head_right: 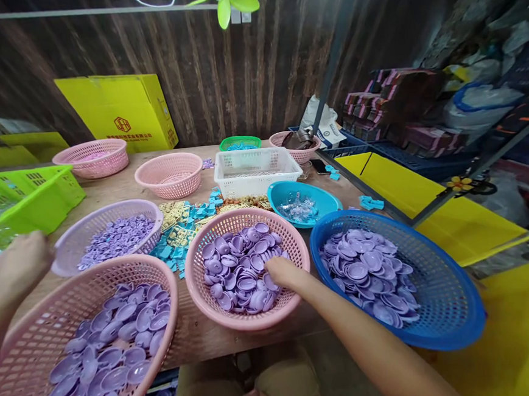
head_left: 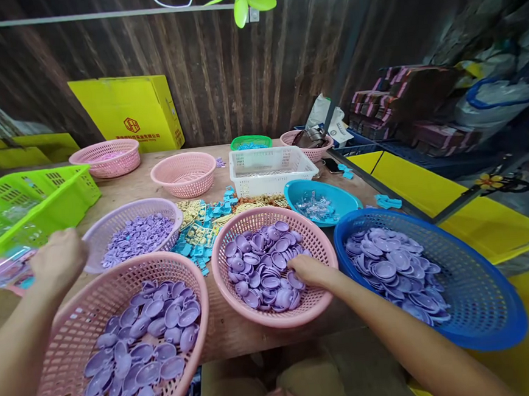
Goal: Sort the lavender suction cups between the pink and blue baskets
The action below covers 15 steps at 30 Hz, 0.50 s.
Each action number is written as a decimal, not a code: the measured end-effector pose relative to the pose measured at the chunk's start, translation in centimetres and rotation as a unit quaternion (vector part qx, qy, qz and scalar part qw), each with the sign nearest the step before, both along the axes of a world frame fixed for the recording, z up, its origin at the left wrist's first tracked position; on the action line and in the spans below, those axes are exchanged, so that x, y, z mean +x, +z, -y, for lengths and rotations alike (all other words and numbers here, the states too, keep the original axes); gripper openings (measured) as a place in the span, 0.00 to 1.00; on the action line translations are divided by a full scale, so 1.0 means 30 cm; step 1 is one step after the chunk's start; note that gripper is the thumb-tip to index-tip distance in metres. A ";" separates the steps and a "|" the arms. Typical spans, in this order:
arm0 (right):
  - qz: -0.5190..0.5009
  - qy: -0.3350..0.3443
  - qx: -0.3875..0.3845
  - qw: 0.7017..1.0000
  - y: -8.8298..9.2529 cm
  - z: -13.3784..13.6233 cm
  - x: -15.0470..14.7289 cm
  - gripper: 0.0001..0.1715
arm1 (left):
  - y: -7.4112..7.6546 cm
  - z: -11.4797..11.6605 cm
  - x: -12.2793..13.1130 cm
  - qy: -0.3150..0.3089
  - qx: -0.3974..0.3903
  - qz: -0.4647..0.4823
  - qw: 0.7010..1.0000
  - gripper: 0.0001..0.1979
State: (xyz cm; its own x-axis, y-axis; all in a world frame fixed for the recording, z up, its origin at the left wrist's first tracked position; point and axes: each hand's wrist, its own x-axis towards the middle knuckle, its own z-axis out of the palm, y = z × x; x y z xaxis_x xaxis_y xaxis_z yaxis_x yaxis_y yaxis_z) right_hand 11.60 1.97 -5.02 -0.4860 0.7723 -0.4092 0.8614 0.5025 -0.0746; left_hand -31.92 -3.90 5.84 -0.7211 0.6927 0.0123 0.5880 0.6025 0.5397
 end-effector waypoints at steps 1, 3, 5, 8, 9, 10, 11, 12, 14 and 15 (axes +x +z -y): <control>-0.007 -0.005 0.009 1.000 0.000 -0.005 0.003 0.18 | 0.004 -0.028 0.063 -0.052 -0.011 -0.109 0.993 0.05; -0.030 -0.028 0.027 0.999 0.003 -0.018 0.010 0.18 | -0.015 -0.087 0.218 -0.205 0.051 -0.144 0.967 0.07; -0.056 -0.068 0.045 0.995 0.010 -0.033 0.019 0.17 | -0.069 -0.140 0.392 -0.362 0.079 -0.056 0.927 0.08; -0.075 -0.129 0.068 0.987 0.030 -0.055 0.038 0.17 | -0.188 -0.202 0.638 -0.567 0.075 0.028 0.820 0.09; -0.076 -0.138 0.072 0.985 0.038 -0.062 0.045 0.17 | -0.226 -0.218 0.708 -0.614 0.063 0.021 0.787 0.09; -0.075 -0.146 0.077 0.983 0.047 -0.069 0.051 0.17 | -0.261 -0.232 0.770 -0.649 0.048 0.006 0.759 0.08; -0.074 -0.150 0.080 0.983 0.054 -0.075 0.057 0.17 | -0.291 -0.245 0.825 -0.673 0.026 -0.010 0.739 0.09; -0.072 -0.154 0.082 0.982 0.060 -0.081 0.062 0.17 | -0.316 -0.256 0.872 -0.687 0.003 -0.024 0.726 0.10; -0.065 -0.165 0.085 0.980 0.065 -0.094 0.065 0.17 | -0.353 -0.274 0.943 -0.696 -0.028 -0.032 0.716 0.11; -0.062 -0.169 0.086 0.980 0.063 -0.100 0.064 0.17 | -0.366 -0.283 0.969 -0.701 -0.039 -0.041 0.711 0.11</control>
